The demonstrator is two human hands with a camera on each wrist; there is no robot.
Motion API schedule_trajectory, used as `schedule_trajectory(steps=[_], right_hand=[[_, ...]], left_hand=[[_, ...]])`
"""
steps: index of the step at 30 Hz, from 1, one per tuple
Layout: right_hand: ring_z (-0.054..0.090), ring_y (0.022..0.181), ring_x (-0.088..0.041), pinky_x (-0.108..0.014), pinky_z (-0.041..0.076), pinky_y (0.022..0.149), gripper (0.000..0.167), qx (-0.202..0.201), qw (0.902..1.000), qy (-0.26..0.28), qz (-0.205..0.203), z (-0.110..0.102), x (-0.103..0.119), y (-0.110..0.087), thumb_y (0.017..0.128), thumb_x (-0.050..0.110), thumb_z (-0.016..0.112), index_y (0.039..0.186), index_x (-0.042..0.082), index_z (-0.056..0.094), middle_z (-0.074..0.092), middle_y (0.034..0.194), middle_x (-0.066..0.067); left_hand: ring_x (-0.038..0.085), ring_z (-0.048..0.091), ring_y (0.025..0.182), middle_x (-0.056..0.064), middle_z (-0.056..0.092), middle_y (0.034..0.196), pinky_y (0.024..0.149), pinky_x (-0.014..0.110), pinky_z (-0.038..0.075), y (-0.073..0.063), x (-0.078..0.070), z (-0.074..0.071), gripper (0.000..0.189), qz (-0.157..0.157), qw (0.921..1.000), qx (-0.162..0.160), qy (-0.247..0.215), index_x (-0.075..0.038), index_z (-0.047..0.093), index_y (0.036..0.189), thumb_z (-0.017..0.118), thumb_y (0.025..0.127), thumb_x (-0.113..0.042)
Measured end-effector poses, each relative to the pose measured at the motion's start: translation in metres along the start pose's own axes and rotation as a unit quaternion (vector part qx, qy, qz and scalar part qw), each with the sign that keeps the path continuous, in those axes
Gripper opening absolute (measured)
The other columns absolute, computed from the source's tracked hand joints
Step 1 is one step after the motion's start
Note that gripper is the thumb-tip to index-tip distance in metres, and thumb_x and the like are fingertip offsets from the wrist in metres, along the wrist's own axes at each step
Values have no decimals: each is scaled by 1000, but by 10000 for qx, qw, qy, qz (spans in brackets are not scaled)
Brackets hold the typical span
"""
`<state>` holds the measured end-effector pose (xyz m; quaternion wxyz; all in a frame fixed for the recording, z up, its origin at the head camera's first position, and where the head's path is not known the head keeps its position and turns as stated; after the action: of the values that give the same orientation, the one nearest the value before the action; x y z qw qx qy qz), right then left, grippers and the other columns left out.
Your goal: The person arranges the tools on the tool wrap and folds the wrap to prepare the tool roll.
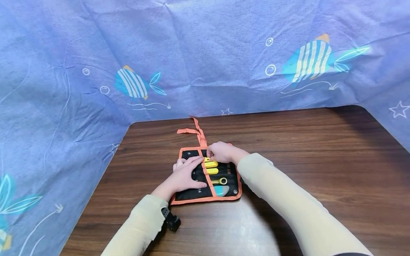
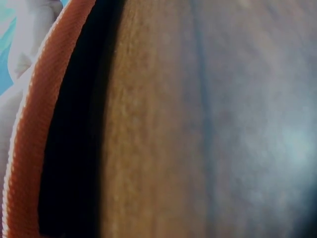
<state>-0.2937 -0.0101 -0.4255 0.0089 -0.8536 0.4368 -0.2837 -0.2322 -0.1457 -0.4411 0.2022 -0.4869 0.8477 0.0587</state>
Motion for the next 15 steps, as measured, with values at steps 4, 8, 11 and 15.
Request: schedule_trajectory(steps=[4, 8, 11, 15], right_hand=[[54, 79, -13, -31, 44, 75, 4, 20, 10000, -3, 33, 1, -1, 2, 92, 16, 60, 91, 12, 62, 60, 85, 3], [55, 80, -13, -31, 45, 76, 4, 1, 9999, 68, 89, 2, -2, 2, 92, 16, 60, 91, 13, 63, 61, 86, 3], [56, 82, -12, -31, 45, 77, 3, -59, 9998, 146, 99, 2, -4, 2, 91, 16, 61, 91, 13, 63, 62, 88, 3], [57, 84, -11, -31, 46, 78, 5, -133, 9992, 367, 132, 2, -8, 0, 91, 18, 62, 93, 14, 64, 62, 91, 4]], left_hand=[[25, 31, 109, -8, 30, 149, 91, 50, 23, 0, 0, 0, 88, 13, 10000, -9, 71, -30, 35, 146, 70, 71, -61], [24, 32, 108, -8, 30, 149, 89, 48, 23, 1, 0, 0, 89, 16, 9999, -21, 139, -31, 34, 146, 70, 71, -62], [23, 32, 106, -9, 30, 149, 89, 47, 23, 1, 0, 0, 89, 11, 9999, -33, 168, -31, 34, 146, 70, 71, -63], [23, 33, 106, -8, 30, 149, 88, 46, 25, 0, -2, -2, 89, 21, 9997, -31, 245, -31, 34, 146, 68, 71, -64]])
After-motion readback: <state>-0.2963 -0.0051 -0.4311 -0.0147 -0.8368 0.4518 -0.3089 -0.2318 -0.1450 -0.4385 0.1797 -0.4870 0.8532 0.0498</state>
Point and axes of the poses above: each hand's wrist, its own y-axis towards the middle knuckle, its own z-axis out of the palm, x = y × z, the point moved 6 cm from there along y, towards the middle knuckle
